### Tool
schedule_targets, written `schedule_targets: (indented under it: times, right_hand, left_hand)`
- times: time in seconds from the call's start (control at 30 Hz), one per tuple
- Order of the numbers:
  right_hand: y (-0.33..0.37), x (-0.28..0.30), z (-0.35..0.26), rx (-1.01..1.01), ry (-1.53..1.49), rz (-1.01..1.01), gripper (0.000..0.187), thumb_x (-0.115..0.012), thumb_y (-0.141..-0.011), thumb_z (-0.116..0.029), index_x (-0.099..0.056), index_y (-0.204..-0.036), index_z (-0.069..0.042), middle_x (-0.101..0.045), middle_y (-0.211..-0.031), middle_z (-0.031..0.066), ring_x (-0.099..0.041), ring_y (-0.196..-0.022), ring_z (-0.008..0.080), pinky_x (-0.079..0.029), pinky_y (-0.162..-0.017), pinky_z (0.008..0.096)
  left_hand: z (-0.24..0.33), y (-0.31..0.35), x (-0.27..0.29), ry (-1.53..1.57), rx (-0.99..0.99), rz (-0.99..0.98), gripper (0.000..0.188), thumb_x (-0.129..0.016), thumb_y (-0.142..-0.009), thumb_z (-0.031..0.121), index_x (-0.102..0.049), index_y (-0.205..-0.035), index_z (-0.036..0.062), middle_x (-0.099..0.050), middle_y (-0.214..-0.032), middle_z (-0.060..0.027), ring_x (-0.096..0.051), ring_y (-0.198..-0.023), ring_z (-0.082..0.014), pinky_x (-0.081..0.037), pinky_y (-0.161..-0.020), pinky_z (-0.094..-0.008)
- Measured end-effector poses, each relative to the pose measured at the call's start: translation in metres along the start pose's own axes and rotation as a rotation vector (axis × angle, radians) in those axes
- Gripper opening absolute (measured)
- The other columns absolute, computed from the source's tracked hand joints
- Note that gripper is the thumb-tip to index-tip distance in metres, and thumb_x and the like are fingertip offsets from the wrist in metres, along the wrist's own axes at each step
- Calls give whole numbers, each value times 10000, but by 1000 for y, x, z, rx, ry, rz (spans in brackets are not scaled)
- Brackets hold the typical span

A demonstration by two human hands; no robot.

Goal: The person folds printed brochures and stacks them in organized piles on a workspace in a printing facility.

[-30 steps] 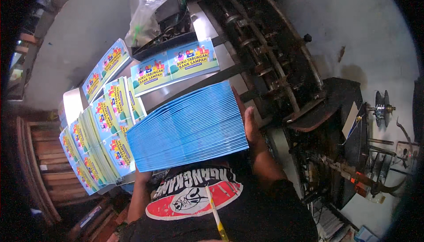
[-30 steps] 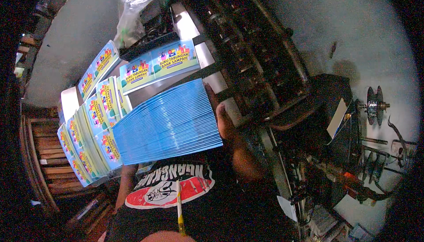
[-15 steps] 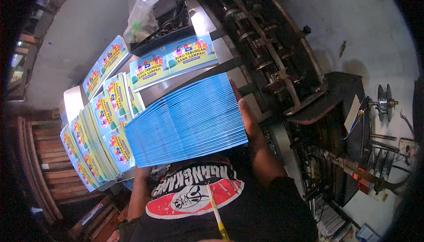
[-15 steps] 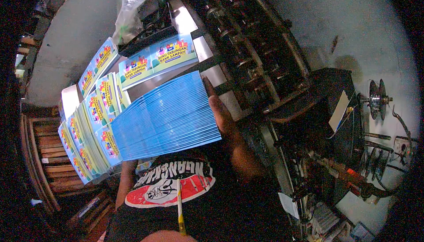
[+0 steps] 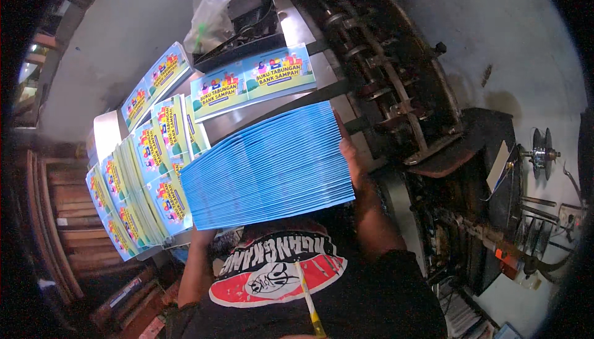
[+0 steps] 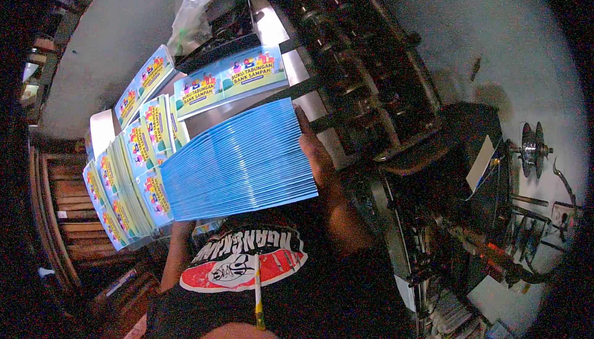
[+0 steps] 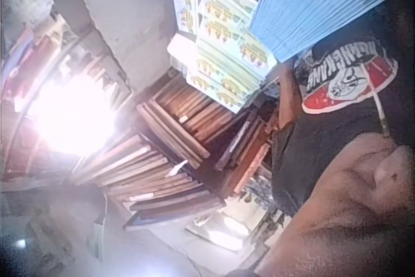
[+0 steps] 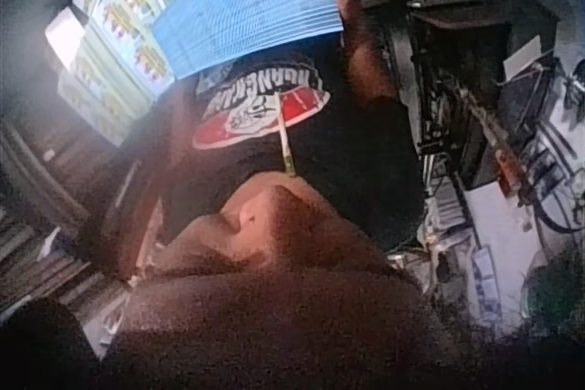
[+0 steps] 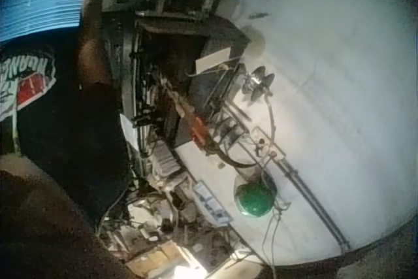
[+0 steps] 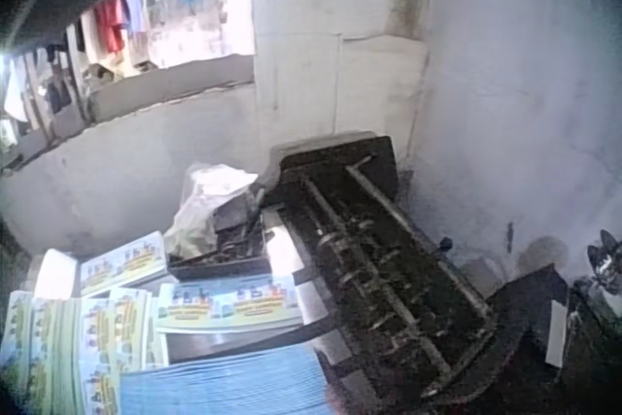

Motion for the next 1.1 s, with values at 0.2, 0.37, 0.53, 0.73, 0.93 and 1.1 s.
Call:
schedule_targets:
  times: [0.2,0.37,0.53,0.73,0.93,1.1]
  right_hand:
    - [-3,6,-8,173,-94,-119,710,-422,-968,-431,-211,-1530,-53,-256,-1569,131,-275,-1426,260,-225,-1159,420]
    - [-23,18,-56,210,542,35,489,-545,-964,-292,-477,-1378,-40,-490,-1404,147,-470,-1284,279,-336,-1092,368]
    - [-29,-14,-104,424,1208,-86,142,-665,-837,-92,-673,-974,-58,-632,-998,103,-597,-981,293,-469,-884,395]
    - [-41,-27,-118,419,1333,-207,88,-650,-856,-107,-662,-908,-37,-633,-927,101,-609,-903,292,-471,-806,401]
    - [-51,-27,-115,201,1368,-254,121,-667,-842,-137,-655,-904,-34,-636,-875,106,-626,-830,288,-473,-802,399]
    - [-60,-27,-112,92,1412,-343,150,-701,-809,-143,-670,-916,-43,-628,-856,106,-624,-810,299,-489,-743,402]
  left_hand:
    - [11,-7,6,204,123,-82,305,-667,-858,127,-629,-1123,-20,-668,-1030,-122,-617,-900,-245,-501,-837,-382]
    - [31,-11,9,244,66,-41,312,-695,-818,152,-635,-1073,-18,-667,-997,-127,-619,-900,-241,-501,-819,-376]
    - [39,-13,6,298,110,-42,376,-704,-803,165,-603,-1110,-27,-651,-1034,-140,-613,-925,-265,-494,-843,-392]
    - [23,-8,1,247,18,-52,472,-729,-794,151,-552,-1201,-10,-618,-1116,-127,-585,-991,-243,-477,-888,-378]
    - [11,-6,-2,333,72,-63,567,-768,-769,178,-511,-1237,-14,-601,-1144,-128,-575,-1012,-239,-467,-910,-371]
    - [8,-8,-7,376,2,-75,587,-781,-755,162,-503,-1243,-13,-596,-1127,-117,-573,-1007,-236,-464,-918,-372]
Point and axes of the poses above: each hand's wrist, its own y-axis away from the middle knuckle, its own x-axis out of the back of the hand, z = x × y, the point moved 6 cm from there along -y, towards the middle knuckle
